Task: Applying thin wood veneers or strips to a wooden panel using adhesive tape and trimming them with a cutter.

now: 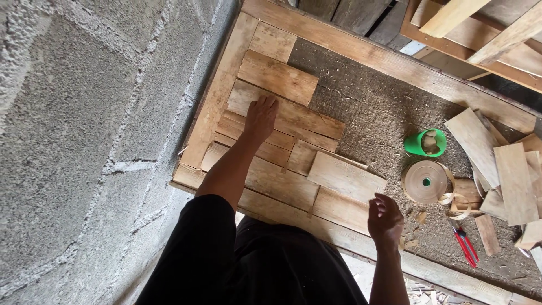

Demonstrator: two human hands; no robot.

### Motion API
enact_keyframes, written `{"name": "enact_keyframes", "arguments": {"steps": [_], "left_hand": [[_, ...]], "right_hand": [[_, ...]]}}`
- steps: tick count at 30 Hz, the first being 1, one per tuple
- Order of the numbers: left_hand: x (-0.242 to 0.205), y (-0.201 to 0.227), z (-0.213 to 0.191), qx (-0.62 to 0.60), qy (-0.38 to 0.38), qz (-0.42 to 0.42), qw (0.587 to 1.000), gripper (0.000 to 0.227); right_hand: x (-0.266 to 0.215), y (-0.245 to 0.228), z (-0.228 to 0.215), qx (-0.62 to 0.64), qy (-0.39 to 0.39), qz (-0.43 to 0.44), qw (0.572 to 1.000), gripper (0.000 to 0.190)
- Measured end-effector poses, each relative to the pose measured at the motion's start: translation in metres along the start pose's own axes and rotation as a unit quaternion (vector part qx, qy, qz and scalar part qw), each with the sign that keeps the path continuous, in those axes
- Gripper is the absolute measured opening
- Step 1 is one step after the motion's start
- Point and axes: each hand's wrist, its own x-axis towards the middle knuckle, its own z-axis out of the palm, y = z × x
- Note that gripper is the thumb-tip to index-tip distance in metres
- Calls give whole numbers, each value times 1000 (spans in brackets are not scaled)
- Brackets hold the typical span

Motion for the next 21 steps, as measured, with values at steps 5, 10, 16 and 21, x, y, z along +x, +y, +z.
{"name": "enact_keyframes", "arguments": {"steps": [5, 10, 16, 21], "left_hand": [[11, -11, 4, -12, 9, 11, 1000, 41], [8, -24, 2, 8, 9, 80, 997, 46], [2, -25, 22, 0, 78, 73, 994, 60], [-4, -29, 25, -101, 72, 48, 991, 62]], "right_hand": [[49, -82, 18, 53, -15, -96, 994, 21], [99, -166, 39, 100, -29, -162, 981, 20], [166, -193, 92, 86, -44, -214, 972, 18], [226, -181, 143, 132, -40, -172, 975, 20]]}}
